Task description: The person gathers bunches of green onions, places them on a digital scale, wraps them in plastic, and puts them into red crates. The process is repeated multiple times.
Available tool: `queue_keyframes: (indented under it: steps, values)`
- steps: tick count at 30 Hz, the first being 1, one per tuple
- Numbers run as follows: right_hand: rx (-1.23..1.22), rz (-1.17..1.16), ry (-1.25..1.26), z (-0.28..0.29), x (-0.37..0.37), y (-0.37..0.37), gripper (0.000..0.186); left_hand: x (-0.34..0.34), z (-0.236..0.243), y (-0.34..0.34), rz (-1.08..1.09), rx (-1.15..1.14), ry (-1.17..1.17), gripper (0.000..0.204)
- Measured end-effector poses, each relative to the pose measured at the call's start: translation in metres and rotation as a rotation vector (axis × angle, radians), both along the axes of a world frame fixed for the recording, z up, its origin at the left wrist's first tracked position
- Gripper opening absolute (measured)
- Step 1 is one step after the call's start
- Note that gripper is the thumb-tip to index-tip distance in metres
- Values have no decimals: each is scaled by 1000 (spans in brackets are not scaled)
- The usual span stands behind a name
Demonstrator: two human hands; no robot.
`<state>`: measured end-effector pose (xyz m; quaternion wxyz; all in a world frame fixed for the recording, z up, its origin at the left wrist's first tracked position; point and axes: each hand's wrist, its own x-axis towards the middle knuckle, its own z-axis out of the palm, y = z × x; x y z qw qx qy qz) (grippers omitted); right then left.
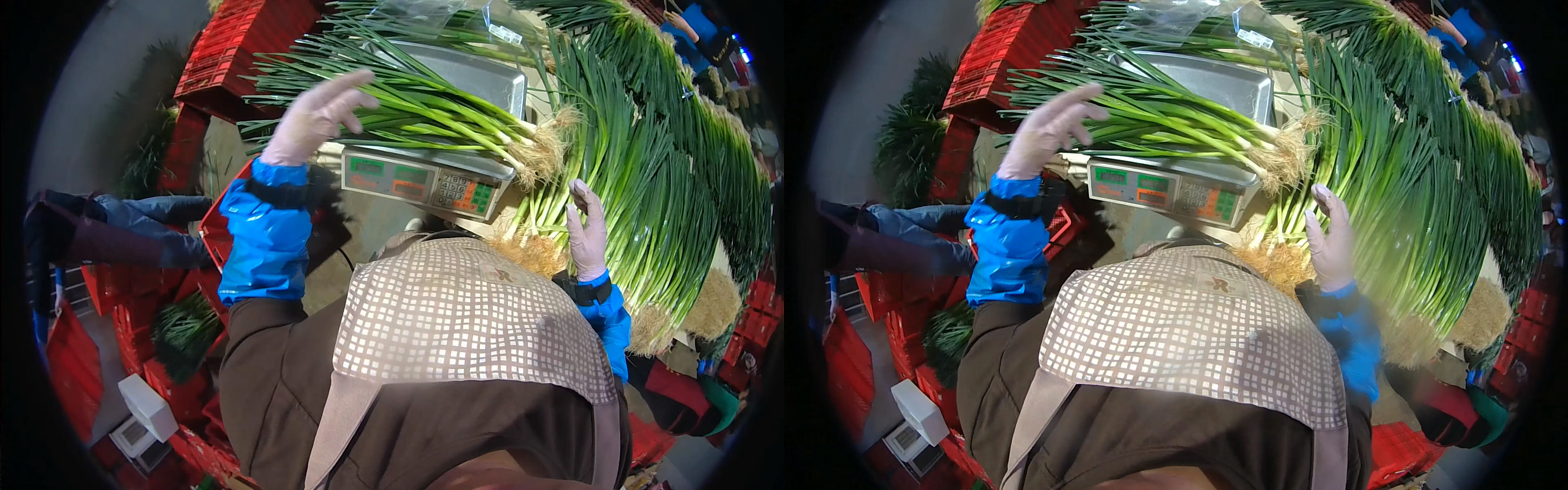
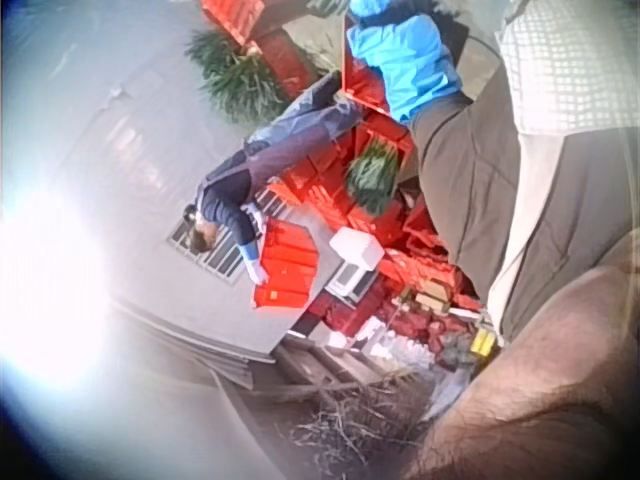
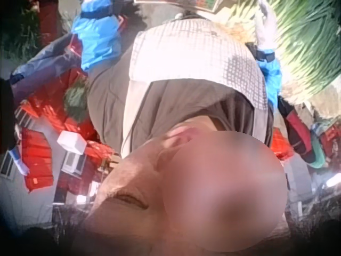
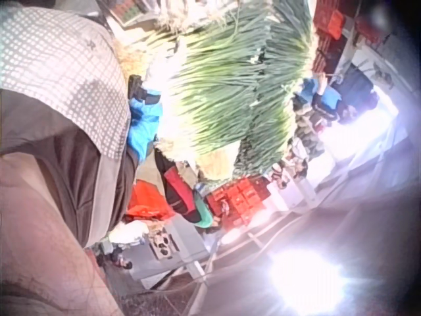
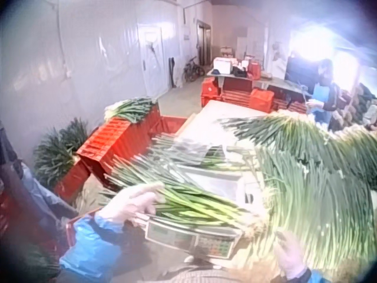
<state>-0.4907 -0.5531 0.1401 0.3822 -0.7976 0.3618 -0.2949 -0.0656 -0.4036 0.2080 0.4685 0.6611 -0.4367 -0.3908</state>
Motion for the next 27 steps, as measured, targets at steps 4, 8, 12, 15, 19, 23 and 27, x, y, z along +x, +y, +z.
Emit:
queue_keyframes:
  steps: [4, 8, 12, 15, 19, 23, 27]
  values:
    - [182, -94, -133, -19, 23, 0, 58, 7, 27, 18, 211, -384, -48, 40]
    - [115, -167, -221, -54, 40, -17, 66, -8, 9, -6, 230, -444, -576, 58]
    - [-209, -278, -88, -74, 77, -38, 66, -64, -33, -51, -160, -151, -1070, 104]
    - [20, -266, -179, -74, 108, -45, 61, -97, -53, -91, -448, -61, -1238, 121]
    - [106, -193, -46, -65, 95, -51, 56, -94, -70, -127, -624, 64, -1326, 127]
    - [56, -380, -130, -70, 85, -78, 62, -78, -88, -150, -655, -56, -1412, 128]
    - [46, -207, -182, -83, 99, -102, 49, -78, -92, -166, -716, 48, -1481, 129]
